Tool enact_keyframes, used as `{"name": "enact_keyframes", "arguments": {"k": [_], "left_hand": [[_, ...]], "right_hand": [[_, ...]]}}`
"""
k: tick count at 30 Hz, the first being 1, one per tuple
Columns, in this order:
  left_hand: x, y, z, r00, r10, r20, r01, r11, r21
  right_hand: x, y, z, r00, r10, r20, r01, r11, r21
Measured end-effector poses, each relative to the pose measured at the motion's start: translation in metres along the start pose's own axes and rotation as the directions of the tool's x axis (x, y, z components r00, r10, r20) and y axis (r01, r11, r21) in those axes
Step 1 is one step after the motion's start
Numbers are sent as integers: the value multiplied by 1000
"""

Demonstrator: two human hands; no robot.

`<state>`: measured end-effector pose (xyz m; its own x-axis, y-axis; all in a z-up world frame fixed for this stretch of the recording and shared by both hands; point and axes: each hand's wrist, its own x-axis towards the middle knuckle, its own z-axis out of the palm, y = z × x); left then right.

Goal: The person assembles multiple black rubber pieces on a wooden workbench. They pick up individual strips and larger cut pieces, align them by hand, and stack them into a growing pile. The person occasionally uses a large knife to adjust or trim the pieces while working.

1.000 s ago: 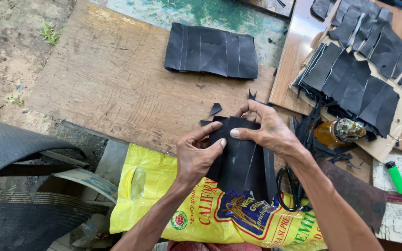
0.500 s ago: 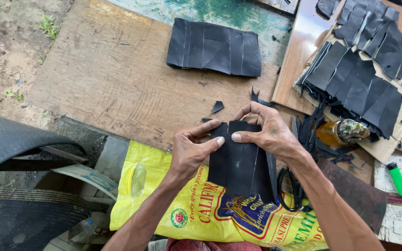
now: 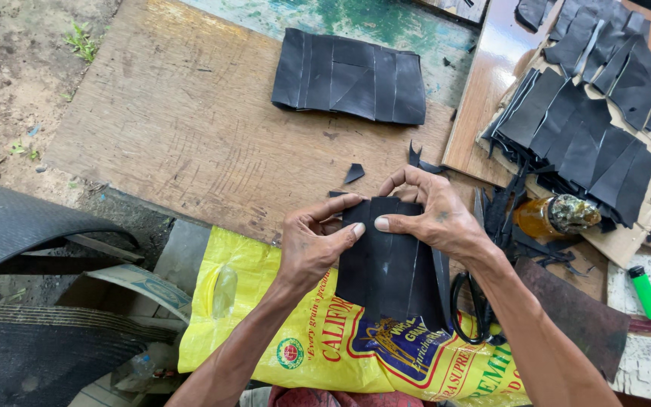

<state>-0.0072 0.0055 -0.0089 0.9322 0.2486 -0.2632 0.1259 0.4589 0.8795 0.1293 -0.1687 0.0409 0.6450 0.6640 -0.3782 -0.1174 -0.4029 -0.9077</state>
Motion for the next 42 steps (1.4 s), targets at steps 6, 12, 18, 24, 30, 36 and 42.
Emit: {"name": "enact_keyframes", "arguments": {"k": [6, 12, 18, 24, 30, 36, 42], "left_hand": [[8, -12, 4, 991, -31, -128, 3, 977, -212], [10, -15, 2, 986, -33, -161, 0, 980, -200], [10, -14, 4, 987, -4, -164, -18, 991, -131], [10, -14, 3, 989, 63, -134, -73, 995, -68], [14, -13, 6, 985, -50, -167, 11, 974, -226], [15, -12, 6, 984, -55, -170, 25, 984, -177], [14, -9, 5, 985, -41, -170, 0, 972, -234]], "right_hand": [[3, 1, 4, 999, 45, -25, -39, 980, 197], [5, 11, 9, 998, 10, -67, 8, 964, 266], [9, 18, 9, 997, -14, -74, 37, 947, 319], [9, 18, 9, 998, -10, -61, 29, 949, 313], [12, 21, 14, 991, 15, -130, 28, 947, 320], [11, 21, 15, 989, 35, -143, 15, 943, 333], [8, 14, 16, 988, -46, -147, 75, 977, 201]]}}
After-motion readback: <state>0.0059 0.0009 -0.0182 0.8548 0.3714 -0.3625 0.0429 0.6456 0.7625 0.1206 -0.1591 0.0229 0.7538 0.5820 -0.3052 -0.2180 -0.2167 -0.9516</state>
